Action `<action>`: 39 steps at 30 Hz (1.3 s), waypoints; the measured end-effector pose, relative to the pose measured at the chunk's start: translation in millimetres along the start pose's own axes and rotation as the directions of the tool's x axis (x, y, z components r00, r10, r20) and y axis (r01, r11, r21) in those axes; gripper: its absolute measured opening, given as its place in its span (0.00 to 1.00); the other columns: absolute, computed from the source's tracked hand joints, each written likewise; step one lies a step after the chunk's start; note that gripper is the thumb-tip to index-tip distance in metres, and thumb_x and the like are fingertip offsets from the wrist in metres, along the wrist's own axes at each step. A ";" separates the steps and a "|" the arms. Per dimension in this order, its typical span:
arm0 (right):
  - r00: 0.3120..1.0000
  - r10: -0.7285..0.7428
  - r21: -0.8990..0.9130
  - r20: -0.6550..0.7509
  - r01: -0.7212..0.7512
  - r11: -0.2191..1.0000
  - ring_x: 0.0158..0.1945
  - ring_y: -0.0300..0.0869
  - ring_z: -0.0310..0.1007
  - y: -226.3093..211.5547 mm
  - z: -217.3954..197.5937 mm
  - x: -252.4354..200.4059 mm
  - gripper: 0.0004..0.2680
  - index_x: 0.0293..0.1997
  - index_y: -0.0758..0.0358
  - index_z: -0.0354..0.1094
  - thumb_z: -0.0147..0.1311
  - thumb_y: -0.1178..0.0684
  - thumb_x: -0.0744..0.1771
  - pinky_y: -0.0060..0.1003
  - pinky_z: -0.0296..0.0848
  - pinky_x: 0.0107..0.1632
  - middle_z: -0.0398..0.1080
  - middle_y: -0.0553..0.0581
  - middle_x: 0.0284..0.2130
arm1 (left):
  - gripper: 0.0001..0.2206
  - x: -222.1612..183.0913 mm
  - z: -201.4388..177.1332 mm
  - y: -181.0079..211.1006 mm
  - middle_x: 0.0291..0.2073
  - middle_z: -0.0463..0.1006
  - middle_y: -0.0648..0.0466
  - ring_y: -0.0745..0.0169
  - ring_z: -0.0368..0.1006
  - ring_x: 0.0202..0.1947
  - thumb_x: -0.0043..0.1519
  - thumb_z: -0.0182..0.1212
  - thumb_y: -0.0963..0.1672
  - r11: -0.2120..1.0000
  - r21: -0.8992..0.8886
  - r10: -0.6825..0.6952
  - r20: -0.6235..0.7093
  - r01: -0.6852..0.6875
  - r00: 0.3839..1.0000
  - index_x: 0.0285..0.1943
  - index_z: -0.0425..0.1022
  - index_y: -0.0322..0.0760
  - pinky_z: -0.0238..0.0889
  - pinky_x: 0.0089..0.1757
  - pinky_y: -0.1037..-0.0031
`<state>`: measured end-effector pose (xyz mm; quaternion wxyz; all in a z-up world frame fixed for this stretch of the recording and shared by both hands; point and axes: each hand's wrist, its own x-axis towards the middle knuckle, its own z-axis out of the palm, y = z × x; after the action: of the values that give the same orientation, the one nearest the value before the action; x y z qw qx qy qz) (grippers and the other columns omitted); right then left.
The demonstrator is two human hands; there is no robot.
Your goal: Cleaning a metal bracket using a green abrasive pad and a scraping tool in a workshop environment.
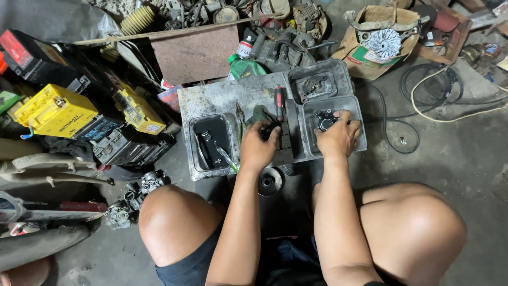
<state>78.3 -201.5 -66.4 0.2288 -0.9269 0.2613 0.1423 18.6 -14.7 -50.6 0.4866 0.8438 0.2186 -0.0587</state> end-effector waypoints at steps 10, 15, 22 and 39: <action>0.999 0.031 -0.005 0.018 -0.030 1.000 0.70 0.61 0.48 -15.2 -18.6 -15.7 0.27 0.67 0.53 0.50 0.65 0.48 0.64 0.55 0.59 0.66 0.50 0.66 0.62 | 0.18 0.9 -14.9 -8.7 0.47 0.76 0.42 0.37 0.75 0.53 0.62 0.62 0.52 0.999 0.014 -0.032 -0.066 0.033 0.997 0.54 0.77 0.40 0.69 0.53 0.54; 0.997 -0.055 -0.002 -0.055 0.055 0.998 0.69 0.60 0.45 -26.9 -27.0 -30.6 0.26 0.67 0.57 0.54 0.64 0.45 0.64 0.54 0.56 0.66 0.50 0.65 0.61 | 0.13 2.6 -24.4 -15.5 0.44 0.78 0.42 0.41 0.79 0.45 0.60 0.65 0.47 0.998 -0.054 -0.045 -0.193 0.035 0.980 0.50 0.79 0.39 0.73 0.47 0.57; 0.942 -0.266 0.094 -0.205 0.289 0.953 0.67 0.57 0.47 -47.6 -12.9 -48.7 0.22 0.62 0.56 0.62 0.64 0.44 0.64 0.54 0.59 0.65 0.51 0.61 0.60 | 0.09 0.7 -45.0 -26.6 0.42 0.78 0.41 0.40 0.80 0.40 0.60 0.66 0.44 0.996 -0.090 -0.049 -0.377 0.017 0.925 0.45 0.81 0.35 0.75 0.42 0.56; 0.668 -0.391 -0.048 0.633 0.538 0.841 0.63 0.55 0.72 -85.3 67.8 -119.5 0.16 0.52 0.58 0.75 0.61 0.42 0.64 0.57 0.72 0.60 0.75 0.64 0.54 | 0.20 -9.4 -98.8 -73.2 0.59 0.64 0.47 0.35 0.67 0.62 0.60 0.64 0.53 0.800 0.170 -0.478 -0.401 0.576 0.782 0.57 0.76 0.44 0.54 0.62 0.43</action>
<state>17.1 -52.9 -48.7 0.2188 -0.8882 -0.0900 0.3938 -32.3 97.6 -54.5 0.2795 0.8051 0.5173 -0.0786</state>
